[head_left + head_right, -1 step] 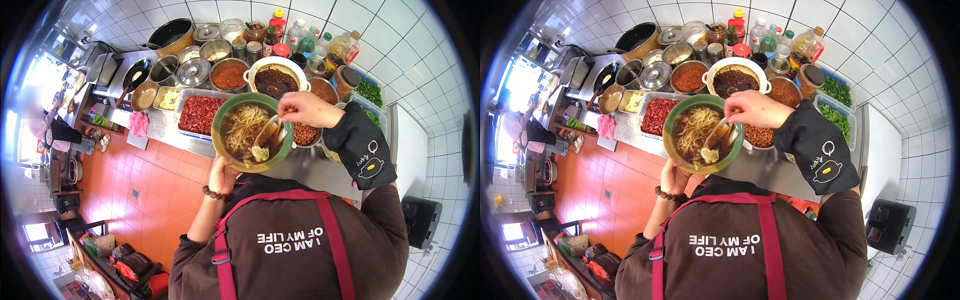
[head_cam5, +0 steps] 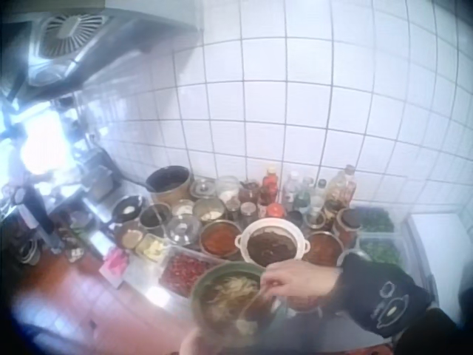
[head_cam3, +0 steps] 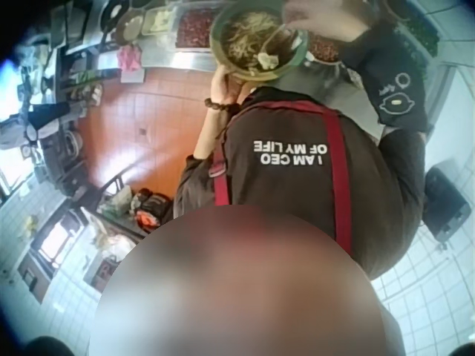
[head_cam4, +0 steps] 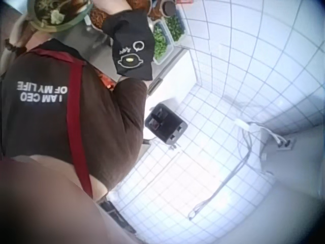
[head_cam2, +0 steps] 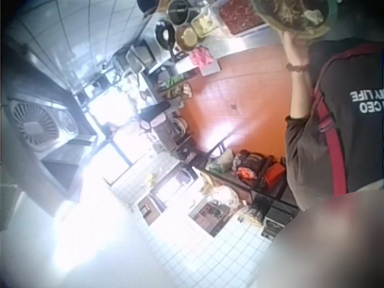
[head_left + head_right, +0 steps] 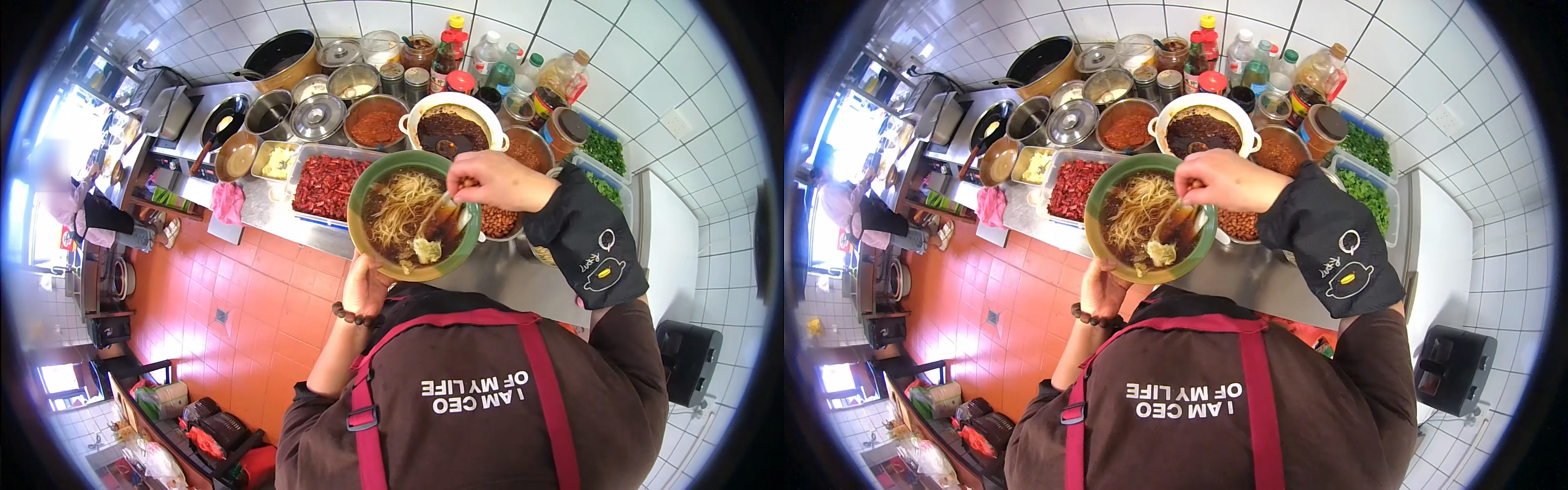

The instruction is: The person prepares a bowl of noodle soup by adding seasonings and broth to a bowl, then using a strainer and chopsticks to transfer cooked noodles and vegetables from a boiling pot into the bowl. The finished dish is carried to a serving area.

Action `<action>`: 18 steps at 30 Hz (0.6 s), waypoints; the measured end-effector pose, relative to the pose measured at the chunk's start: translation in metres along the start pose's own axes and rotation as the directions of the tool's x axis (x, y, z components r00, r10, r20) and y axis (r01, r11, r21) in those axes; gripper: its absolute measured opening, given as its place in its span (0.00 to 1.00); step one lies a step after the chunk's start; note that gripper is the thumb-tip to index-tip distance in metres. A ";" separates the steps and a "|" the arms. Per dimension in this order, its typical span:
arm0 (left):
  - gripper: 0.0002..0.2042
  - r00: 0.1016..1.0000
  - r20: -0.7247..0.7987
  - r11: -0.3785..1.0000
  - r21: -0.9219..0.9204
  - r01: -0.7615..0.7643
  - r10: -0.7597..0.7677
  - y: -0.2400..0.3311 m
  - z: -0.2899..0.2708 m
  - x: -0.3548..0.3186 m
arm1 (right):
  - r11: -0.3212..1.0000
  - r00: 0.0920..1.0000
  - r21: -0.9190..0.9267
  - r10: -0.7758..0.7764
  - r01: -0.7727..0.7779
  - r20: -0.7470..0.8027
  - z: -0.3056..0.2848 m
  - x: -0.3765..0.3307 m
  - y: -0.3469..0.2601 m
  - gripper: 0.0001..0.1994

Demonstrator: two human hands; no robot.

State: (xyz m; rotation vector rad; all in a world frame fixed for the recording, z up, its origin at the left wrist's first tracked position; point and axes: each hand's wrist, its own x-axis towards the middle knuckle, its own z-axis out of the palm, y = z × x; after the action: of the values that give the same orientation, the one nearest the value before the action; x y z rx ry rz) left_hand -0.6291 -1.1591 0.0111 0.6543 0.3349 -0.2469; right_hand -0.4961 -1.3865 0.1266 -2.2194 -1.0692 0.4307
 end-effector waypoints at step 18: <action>0.27 0.993 0.085 0.993 0.087 0.073 -0.081 0.007 0.003 0.000 | 0.999 0.983 -0.042 -0.024 0.017 -0.181 0.015 0.009 -0.003 0.08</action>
State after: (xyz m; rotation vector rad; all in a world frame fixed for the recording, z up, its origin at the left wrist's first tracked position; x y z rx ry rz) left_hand -0.6257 -1.1558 0.0174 0.7118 0.2660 -0.3643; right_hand -0.5002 -1.3717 0.1168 -2.2327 -1.0103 0.1949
